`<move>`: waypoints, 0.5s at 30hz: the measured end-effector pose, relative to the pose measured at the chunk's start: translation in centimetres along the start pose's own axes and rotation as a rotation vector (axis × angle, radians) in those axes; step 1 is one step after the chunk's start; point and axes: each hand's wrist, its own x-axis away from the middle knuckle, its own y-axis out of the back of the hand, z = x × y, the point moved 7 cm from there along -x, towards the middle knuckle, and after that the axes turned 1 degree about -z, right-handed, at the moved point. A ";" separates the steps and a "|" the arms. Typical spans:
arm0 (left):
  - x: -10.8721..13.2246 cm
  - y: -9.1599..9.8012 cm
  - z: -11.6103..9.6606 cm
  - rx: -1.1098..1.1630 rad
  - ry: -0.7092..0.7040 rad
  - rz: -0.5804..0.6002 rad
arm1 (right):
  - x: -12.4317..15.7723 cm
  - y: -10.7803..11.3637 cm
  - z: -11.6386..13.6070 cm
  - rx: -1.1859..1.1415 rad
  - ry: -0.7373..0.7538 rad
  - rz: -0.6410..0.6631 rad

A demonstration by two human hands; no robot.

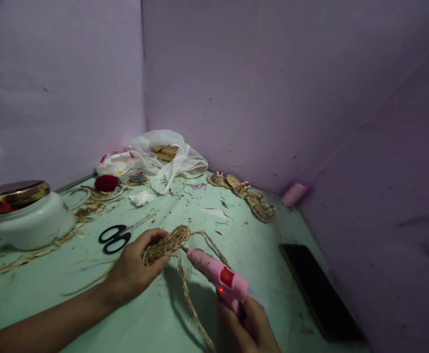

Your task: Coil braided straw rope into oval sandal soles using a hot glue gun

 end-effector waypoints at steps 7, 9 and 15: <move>0.2 0.2 0.0 -0.014 -0.012 -0.012 | 0.1 0.4 0.0 -0.002 -0.071 -0.049; 0.2 0.2 0.0 -0.013 -0.017 -0.014 | -0.1 0.4 0.2 0.007 -0.066 -0.041; 0.0 0.2 0.1 -0.015 -0.030 -0.044 | -0.5 0.3 1.1 -0.044 -0.052 0.007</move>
